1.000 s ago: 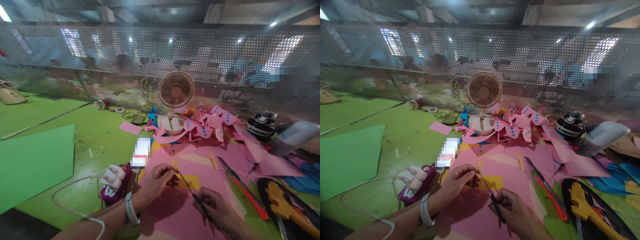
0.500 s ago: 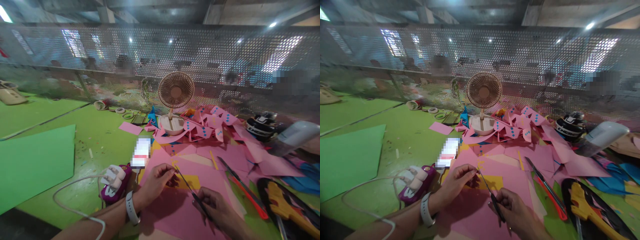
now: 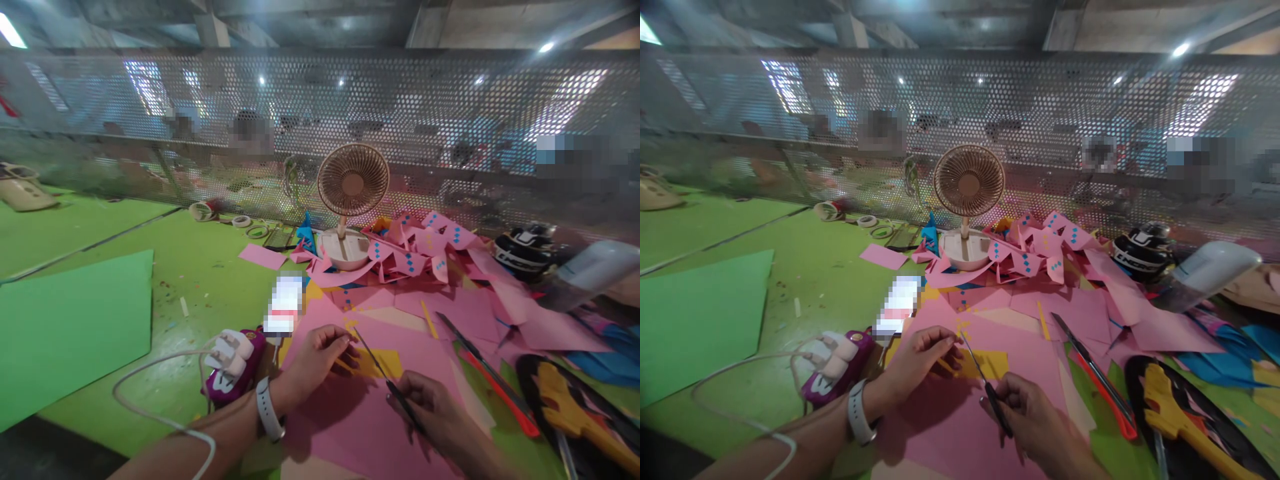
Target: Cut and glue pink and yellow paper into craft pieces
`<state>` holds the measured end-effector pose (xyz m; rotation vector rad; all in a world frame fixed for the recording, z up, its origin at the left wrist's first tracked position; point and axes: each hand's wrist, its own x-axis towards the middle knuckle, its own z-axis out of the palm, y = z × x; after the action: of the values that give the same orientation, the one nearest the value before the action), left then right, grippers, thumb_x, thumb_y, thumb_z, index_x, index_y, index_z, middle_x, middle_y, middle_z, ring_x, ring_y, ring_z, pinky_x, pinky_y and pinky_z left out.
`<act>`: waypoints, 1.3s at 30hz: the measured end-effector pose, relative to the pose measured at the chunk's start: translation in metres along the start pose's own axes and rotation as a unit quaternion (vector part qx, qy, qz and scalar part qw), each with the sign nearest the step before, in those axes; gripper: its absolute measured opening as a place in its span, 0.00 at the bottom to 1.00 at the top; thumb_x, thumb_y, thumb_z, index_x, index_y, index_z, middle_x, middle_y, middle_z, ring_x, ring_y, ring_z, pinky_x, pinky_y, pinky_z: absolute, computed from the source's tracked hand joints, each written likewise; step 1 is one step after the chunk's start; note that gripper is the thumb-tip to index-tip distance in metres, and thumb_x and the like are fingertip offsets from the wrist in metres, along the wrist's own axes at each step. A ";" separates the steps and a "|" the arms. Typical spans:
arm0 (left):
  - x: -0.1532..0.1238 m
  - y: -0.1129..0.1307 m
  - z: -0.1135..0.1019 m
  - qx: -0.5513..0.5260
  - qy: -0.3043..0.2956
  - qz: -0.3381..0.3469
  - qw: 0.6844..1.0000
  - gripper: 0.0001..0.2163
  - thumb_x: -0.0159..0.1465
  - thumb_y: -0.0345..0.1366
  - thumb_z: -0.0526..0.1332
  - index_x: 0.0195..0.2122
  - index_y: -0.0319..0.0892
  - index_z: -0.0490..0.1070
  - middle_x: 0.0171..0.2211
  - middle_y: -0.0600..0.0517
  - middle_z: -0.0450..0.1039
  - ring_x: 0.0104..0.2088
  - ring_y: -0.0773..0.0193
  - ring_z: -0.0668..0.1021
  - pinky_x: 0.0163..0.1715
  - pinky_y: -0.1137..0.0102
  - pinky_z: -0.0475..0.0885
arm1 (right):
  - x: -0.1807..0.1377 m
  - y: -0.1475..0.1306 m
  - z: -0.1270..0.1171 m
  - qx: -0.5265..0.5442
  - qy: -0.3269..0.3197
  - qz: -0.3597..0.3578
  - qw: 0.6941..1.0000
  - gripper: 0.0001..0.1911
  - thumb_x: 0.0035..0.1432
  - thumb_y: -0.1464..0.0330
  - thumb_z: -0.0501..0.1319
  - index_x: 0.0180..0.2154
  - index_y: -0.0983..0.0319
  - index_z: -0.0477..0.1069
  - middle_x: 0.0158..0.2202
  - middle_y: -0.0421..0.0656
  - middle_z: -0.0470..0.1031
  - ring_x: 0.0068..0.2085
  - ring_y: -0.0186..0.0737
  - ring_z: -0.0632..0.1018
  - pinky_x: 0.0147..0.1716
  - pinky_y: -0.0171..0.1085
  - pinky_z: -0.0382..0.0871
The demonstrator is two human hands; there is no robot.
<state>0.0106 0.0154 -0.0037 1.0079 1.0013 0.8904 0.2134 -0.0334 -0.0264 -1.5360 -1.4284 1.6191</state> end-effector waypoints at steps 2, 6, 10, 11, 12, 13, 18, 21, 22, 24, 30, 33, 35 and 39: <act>0.002 0.000 -0.001 0.001 0.015 -0.011 1.000 0.12 0.57 0.41 0.59 0.34 0.36 0.68 0.29 0.49 0.73 0.25 0.65 0.77 0.24 0.72 0.72 | 0.001 -0.001 -0.002 -0.003 0.012 0.003 1.000 0.24 0.46 0.47 0.60 0.26 0.61 0.59 0.15 0.32 0.65 0.10 0.22 0.57 0.09 0.25 0.48; 0.005 -0.001 -0.003 0.025 0.032 -0.024 0.999 0.12 0.58 0.41 0.59 0.37 0.37 0.68 0.31 0.49 0.74 0.26 0.66 0.77 0.24 0.72 0.72 | 0.001 -0.010 -0.010 0.005 0.045 -0.007 0.999 0.25 0.42 0.47 0.62 0.24 0.61 0.59 0.14 0.34 0.67 0.11 0.22 0.56 0.09 0.26 0.46; 0.008 -0.002 -0.006 0.050 0.044 0.006 0.998 0.13 0.59 0.44 0.58 0.36 0.38 0.68 0.30 0.49 0.74 0.26 0.66 0.77 0.24 0.73 0.70 | -0.003 -0.022 -0.021 0.005 0.068 -0.034 0.997 0.24 0.42 0.48 0.63 0.23 0.61 0.60 0.15 0.35 0.67 0.12 0.23 0.55 0.10 0.26 0.46; 0.008 -0.002 -0.007 0.057 0.046 0.020 0.997 0.13 0.59 0.45 0.57 0.34 0.38 0.68 0.29 0.49 0.74 0.26 0.66 0.77 0.24 0.73 0.70 | -0.005 -0.024 -0.024 0.004 0.071 -0.042 0.997 0.23 0.44 0.49 0.62 0.23 0.62 0.60 0.15 0.35 0.67 0.13 0.23 0.56 0.10 0.26 0.46; 0.008 -0.002 -0.007 0.068 0.048 0.036 0.996 0.14 0.60 0.46 0.57 0.32 0.38 0.68 0.28 0.49 0.73 0.26 0.66 0.76 0.24 0.74 0.69 | -0.006 -0.026 -0.027 0.003 0.076 -0.052 0.996 0.23 0.45 0.49 0.62 0.24 0.62 0.61 0.16 0.36 0.68 0.14 0.24 0.57 0.10 0.26 0.47; 0.008 -0.002 -0.007 0.081 0.048 0.053 0.994 0.14 0.60 0.46 0.56 0.31 0.38 0.67 0.28 0.50 0.73 0.26 0.67 0.76 0.24 0.74 0.69 | -0.007 -0.028 -0.031 0.003 0.083 -0.062 0.995 0.22 0.46 0.50 0.61 0.24 0.62 0.61 0.16 0.36 0.68 0.14 0.24 0.57 0.11 0.26 0.48; 0.000 0.000 -0.005 0.205 -0.006 0.146 0.968 0.13 0.64 0.43 0.52 0.36 0.38 0.69 0.31 0.48 0.74 0.32 0.65 0.76 0.32 0.71 0.70 | -0.012 -0.036 -0.051 0.010 0.123 -0.098 0.987 0.22 0.46 0.50 0.62 0.27 0.62 0.63 0.16 0.36 0.68 0.15 0.25 0.58 0.12 0.26 0.49; -0.011 0.003 -0.001 0.338 -0.078 0.196 0.917 0.15 0.66 0.43 0.50 0.47 0.42 0.68 0.42 0.47 0.73 0.42 0.61 0.75 0.42 0.68 0.70 | -0.016 -0.044 -0.064 0.026 0.145 -0.121 0.982 0.22 0.44 0.51 0.64 0.28 0.62 0.64 0.17 0.37 0.69 0.15 0.24 0.58 0.11 0.26 0.50; -0.015 0.005 0.000 0.389 -0.105 0.215 0.890 0.16 0.66 0.43 0.50 0.51 0.44 0.65 0.47 0.47 0.71 0.47 0.60 0.73 0.46 0.66 0.68 | -0.017 -0.047 -0.067 0.028 0.148 -0.129 0.980 0.21 0.44 0.52 0.64 0.28 0.63 0.64 0.18 0.37 0.69 0.15 0.24 0.58 0.11 0.26 0.50; -0.021 0.006 0.002 0.485 -0.157 0.253 0.822 0.19 0.66 0.44 0.49 0.57 0.48 0.58 0.56 0.49 0.64 0.54 0.58 0.67 0.54 0.62 0.61 | -0.019 -0.052 -0.073 0.031 0.151 -0.143 0.978 0.21 0.45 0.53 0.65 0.27 0.63 0.65 0.19 0.38 0.70 0.14 0.23 0.58 0.12 0.26 0.51; -0.025 -0.001 0.002 0.609 -0.224 0.299 0.699 0.29 0.64 0.49 0.48 0.64 0.46 0.43 0.62 0.46 0.51 0.62 0.54 0.54 0.60 0.57 0.51 | -0.011 -0.057 -0.085 0.013 0.164 -0.150 0.975 0.21 0.46 0.52 0.64 0.29 0.64 0.67 0.21 0.39 0.72 0.16 0.23 0.60 0.13 0.26 0.52; -0.023 -0.005 0.001 0.612 -0.240 0.302 0.691 0.30 0.64 0.51 0.47 0.64 0.47 0.41 0.63 0.46 0.50 0.62 0.54 0.53 0.61 0.56 0.49 | -0.006 -0.054 -0.092 -0.014 0.160 -0.148 0.976 0.21 0.45 0.53 0.64 0.29 0.64 0.68 0.21 0.40 0.72 0.16 0.24 0.60 0.13 0.26 0.52; -0.023 -0.007 0.000 0.612 -0.246 0.299 0.690 0.30 0.64 0.52 0.47 0.64 0.47 0.41 0.63 0.46 0.49 0.62 0.54 0.53 0.61 0.55 0.48 | -0.004 -0.050 -0.097 -0.028 0.156 -0.144 0.977 0.20 0.45 0.54 0.65 0.29 0.64 0.69 0.21 0.39 0.72 0.17 0.24 0.61 0.14 0.26 0.52; -0.026 -0.006 0.000 0.621 -0.253 0.282 0.686 0.30 0.63 0.55 0.45 0.64 0.48 0.43 0.63 0.46 0.48 0.62 0.54 0.53 0.60 0.54 0.46 | -0.004 -0.039 -0.105 -0.052 0.168 -0.126 0.976 0.20 0.45 0.53 0.65 0.29 0.64 0.70 0.22 0.38 0.71 0.17 0.24 0.61 0.14 0.27 0.51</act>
<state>0.0041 -0.0103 -0.0034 2.6715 0.7185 0.1987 0.2992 0.0120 0.0285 -1.5273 -1.4639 1.0931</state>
